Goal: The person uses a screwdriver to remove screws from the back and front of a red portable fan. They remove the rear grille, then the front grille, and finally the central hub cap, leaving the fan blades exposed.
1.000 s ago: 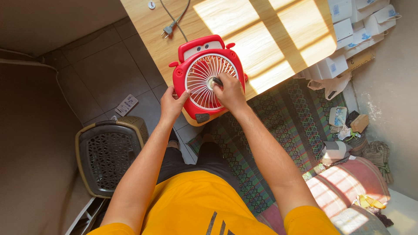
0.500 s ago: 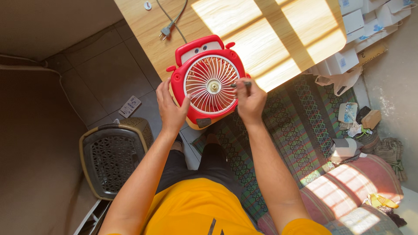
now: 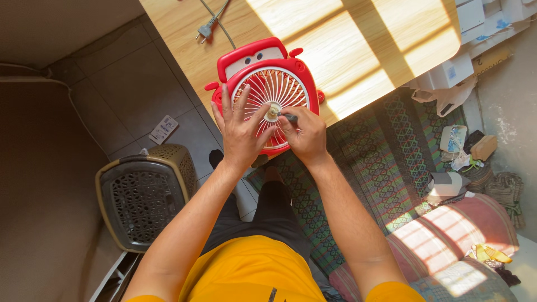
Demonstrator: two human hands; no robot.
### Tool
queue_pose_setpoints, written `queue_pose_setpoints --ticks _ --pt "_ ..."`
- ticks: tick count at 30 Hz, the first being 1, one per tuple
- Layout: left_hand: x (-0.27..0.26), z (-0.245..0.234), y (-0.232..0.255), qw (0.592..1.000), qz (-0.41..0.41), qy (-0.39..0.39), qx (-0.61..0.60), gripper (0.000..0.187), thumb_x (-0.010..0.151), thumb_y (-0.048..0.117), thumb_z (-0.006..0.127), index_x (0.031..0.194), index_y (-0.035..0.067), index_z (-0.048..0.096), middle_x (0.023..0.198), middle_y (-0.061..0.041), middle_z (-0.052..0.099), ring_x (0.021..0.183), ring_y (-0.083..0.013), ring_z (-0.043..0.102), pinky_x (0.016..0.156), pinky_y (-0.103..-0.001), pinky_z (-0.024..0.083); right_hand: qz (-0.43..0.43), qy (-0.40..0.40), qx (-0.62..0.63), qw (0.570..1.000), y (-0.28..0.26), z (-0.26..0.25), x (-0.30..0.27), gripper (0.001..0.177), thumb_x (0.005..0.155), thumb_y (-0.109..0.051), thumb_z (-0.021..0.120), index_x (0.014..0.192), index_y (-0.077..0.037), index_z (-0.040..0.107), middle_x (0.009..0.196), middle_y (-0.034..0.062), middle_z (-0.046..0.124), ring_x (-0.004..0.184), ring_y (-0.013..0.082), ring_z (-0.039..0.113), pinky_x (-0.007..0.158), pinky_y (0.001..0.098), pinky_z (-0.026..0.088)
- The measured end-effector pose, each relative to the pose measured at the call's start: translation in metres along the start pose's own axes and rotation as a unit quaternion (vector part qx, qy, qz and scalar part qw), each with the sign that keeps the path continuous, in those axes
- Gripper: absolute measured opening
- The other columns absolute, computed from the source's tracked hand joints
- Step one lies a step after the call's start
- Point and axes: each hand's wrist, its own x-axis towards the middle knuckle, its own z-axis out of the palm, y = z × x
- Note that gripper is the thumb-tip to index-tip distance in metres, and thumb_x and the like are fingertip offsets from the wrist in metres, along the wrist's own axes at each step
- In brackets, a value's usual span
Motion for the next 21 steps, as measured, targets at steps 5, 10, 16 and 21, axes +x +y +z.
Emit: queue_pose_setpoints --ticks 5,10,16,21 --pt "0.001 0.003 -0.007 1.000 0.008 -0.014 0.017 0.055 0.079 0.040 0.094 0.129 0.028 0.073 0.163 -0.006 0.035 0.159 -0.0378 0.014 0.124 -0.075 0.006 -0.033 -0.070 -0.022 0.997 -0.011 -0.007 0.014 0.017 0.100 -0.015 0.073 0.107 -0.002 0.066 0.098 0.0135 0.067 0.085 0.0249 0.070 0.069 0.0347 0.060" --pt "-0.005 0.001 -0.012 0.999 -0.029 0.025 -0.022 0.097 0.074 0.041 0.096 0.154 0.023 0.044 0.166 -0.015 0.026 0.157 -0.0403 0.014 0.126 -0.070 0.009 -0.049 -0.138 -0.043 0.988 -0.012 -0.015 0.027 0.019 0.099 -0.008 0.073 0.114 -0.001 0.063 0.106 0.0137 0.067 0.093 0.0260 0.070 0.074 0.0365 0.060" --pt "-0.012 -0.001 -0.027 0.950 -0.226 0.088 -0.199 0.108 0.083 0.033 0.091 0.162 0.007 0.022 0.162 -0.020 0.030 0.152 -0.0388 0.032 0.123 -0.049 0.032 -0.008 -0.055 0.027 0.998 -0.009 -0.013 0.020 0.025 0.098 -0.012 0.077 0.115 0.000 0.063 0.099 0.0109 0.074 0.090 0.0199 0.076 0.072 0.0304 0.065" --pt "-0.010 -0.003 -0.037 0.895 -0.335 0.045 -0.292 0.067 0.086 0.035 0.085 0.141 0.008 0.058 0.130 -0.011 0.069 0.121 -0.0256 0.070 0.102 -0.038 0.055 -0.017 -0.027 0.006 0.999 -0.011 -0.010 0.013 0.017 0.097 -0.011 0.078 0.108 0.000 0.070 0.097 0.0120 0.075 0.084 0.0194 0.075 0.070 0.0293 0.062"
